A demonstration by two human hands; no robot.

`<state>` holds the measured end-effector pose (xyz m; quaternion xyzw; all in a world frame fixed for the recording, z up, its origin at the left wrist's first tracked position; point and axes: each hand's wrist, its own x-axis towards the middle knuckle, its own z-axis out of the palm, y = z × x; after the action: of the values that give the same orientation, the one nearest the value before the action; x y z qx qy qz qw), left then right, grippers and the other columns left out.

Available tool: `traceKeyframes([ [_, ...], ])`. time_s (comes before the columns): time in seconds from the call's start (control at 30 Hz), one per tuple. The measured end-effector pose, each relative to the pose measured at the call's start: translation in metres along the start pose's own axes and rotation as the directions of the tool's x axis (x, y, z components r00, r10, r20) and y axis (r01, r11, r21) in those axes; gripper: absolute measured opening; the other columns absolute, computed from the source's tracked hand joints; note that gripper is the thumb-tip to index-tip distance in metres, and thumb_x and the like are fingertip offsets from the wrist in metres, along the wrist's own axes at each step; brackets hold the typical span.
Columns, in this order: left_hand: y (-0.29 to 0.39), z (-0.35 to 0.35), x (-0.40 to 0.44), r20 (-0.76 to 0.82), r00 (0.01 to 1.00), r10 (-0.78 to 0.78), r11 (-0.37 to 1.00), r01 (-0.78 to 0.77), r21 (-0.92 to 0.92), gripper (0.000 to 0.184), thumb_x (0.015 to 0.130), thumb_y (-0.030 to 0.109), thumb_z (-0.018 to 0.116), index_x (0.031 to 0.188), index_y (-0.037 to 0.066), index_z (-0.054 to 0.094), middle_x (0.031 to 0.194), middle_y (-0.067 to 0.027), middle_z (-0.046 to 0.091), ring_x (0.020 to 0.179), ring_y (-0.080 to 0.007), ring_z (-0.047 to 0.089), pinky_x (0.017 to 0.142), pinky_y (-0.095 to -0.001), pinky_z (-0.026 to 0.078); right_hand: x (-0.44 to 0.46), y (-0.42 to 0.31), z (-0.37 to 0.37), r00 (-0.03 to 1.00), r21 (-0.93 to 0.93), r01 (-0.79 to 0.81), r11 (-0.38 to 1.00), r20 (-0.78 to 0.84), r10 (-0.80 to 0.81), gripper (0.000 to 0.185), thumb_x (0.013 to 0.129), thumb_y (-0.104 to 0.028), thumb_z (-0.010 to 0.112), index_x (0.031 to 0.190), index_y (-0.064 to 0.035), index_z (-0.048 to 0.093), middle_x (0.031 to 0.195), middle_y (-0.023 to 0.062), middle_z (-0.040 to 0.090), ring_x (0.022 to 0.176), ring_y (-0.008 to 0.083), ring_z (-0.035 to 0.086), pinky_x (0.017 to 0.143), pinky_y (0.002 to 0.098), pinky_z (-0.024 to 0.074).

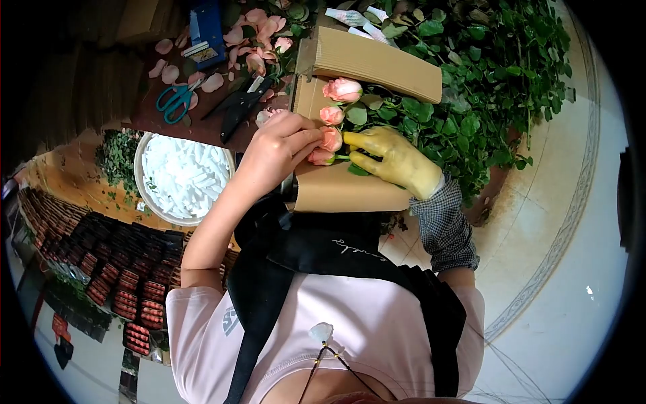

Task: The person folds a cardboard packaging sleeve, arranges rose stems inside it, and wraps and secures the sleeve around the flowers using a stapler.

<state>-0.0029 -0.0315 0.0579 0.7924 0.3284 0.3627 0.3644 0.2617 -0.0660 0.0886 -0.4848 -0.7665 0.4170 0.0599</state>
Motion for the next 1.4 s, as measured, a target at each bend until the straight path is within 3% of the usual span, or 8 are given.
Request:
traceKeyframes([
  [0.33,0.002,0.004,0.001,0.027,0.997,0.074,0.982,-0.077,0.172,0.019,0.073,0.0,0.076,0.091,0.002,0.069,0.092,-0.0088,0.065,0.083,-0.0289,0.062,0.075,-0.0377,0.051,0.004,0.002,0.003,0.976,-0.003,0.172,0.985,-0.134,-0.171,0.028,0.088,-0.015,0.068,0.115,-0.0083,0.064,0.077,0.0146,0.06,0.073,0.0352,0.06,0.066,0.047,0.0472],
  [0.4,0.0,-0.004,0.001,-0.027,0.999,-0.031,0.955,0.038,0.295,0.02,0.073,0.0,0.077,0.091,0.003,0.068,0.091,-0.0088,0.064,0.083,-0.0295,0.062,0.075,-0.0382,0.051,0.004,-0.002,0.0,0.984,0.031,0.152,0.988,-0.102,-0.148,0.023,0.088,-0.015,0.068,0.11,-0.0075,0.063,0.075,0.015,0.06,0.071,0.0351,0.06,0.064,0.0473,0.0461],
  [0.6,-0.003,-0.007,-0.002,-0.029,0.998,-0.058,0.981,0.062,0.182,0.018,0.075,0.003,0.076,0.092,0.004,0.069,0.09,-0.0073,0.064,0.085,-0.0291,0.061,0.076,-0.0391,0.049,0.006,-0.002,0.002,0.979,0.031,0.166,0.986,-0.125,-0.161,0.017,0.089,-0.014,0.066,0.103,-0.0065,0.06,0.074,0.0145,0.06,0.07,0.0355,0.059,0.063,0.0471,0.0453],
  [0.73,-0.001,-0.002,0.0,0.04,0.999,0.03,0.995,-0.033,0.09,0.019,0.076,0.002,0.076,0.095,0.003,0.073,0.094,-0.0072,0.068,0.086,-0.0273,0.064,0.076,-0.0365,0.053,0.005,-0.003,0.0,0.981,0.018,0.163,0.987,-0.113,-0.16,0.018,0.089,-0.015,0.066,0.104,-0.0066,0.06,0.075,0.0147,0.06,0.071,0.0357,0.06,0.064,0.0475,0.0456],
  [1.0,-0.001,-0.004,0.005,0.168,0.971,0.168,0.942,-0.208,0.262,0.022,0.07,0.003,0.076,0.091,0.004,0.069,0.096,-0.0062,0.067,0.087,-0.0252,0.064,0.076,-0.0355,0.052,0.005,-0.002,0.001,0.983,0.002,0.154,0.988,-0.104,-0.153,0.018,0.089,-0.016,0.066,0.103,-0.0067,0.06,0.077,0.0149,0.06,0.075,0.0364,0.06,0.067,0.0477,0.0466],
  [1.13,0.001,0.0,0.004,0.116,0.976,0.182,0.941,-0.207,0.268,0.019,0.071,0.006,0.073,0.089,0.005,0.065,0.091,-0.0063,0.061,0.084,-0.0254,0.061,0.074,-0.0372,0.049,0.005,-0.003,0.0,0.985,0.001,0.147,0.989,-0.091,-0.146,0.019,0.089,-0.015,0.067,0.104,-0.0067,0.061,0.077,0.0148,0.06,0.075,0.0361,0.06,0.068,0.0472,0.047],
  [1.33,-0.013,-0.014,-0.006,-0.164,0.977,-0.14,0.884,0.197,0.423,0.017,0.078,0.004,0.074,0.078,0.004,0.057,0.076,-0.0094,0.053,0.073,-0.0293,0.057,0.066,-0.041,0.047,0.006,0.0,0.002,0.984,0.042,0.15,0.988,-0.106,-0.145,0.026,0.088,-0.014,0.068,0.113,-0.0066,0.062,0.077,0.0146,0.062,0.074,0.0351,0.061,0.066,0.0473,0.0472],
  [1.4,-0.015,-0.017,-0.011,-0.176,0.972,-0.153,0.871,0.217,0.44,0.016,0.081,0.005,0.075,0.079,0.003,0.059,0.074,-0.0102,0.053,0.07,-0.0299,0.057,0.066,-0.0414,0.047,0.006,-0.002,0.0,0.989,0.065,0.128,0.99,-0.082,-0.123,0.027,0.088,-0.015,0.068,0.113,-0.0056,0.062,0.079,0.0151,0.064,0.075,0.0354,0.063,0.066,0.0472,0.048],
])
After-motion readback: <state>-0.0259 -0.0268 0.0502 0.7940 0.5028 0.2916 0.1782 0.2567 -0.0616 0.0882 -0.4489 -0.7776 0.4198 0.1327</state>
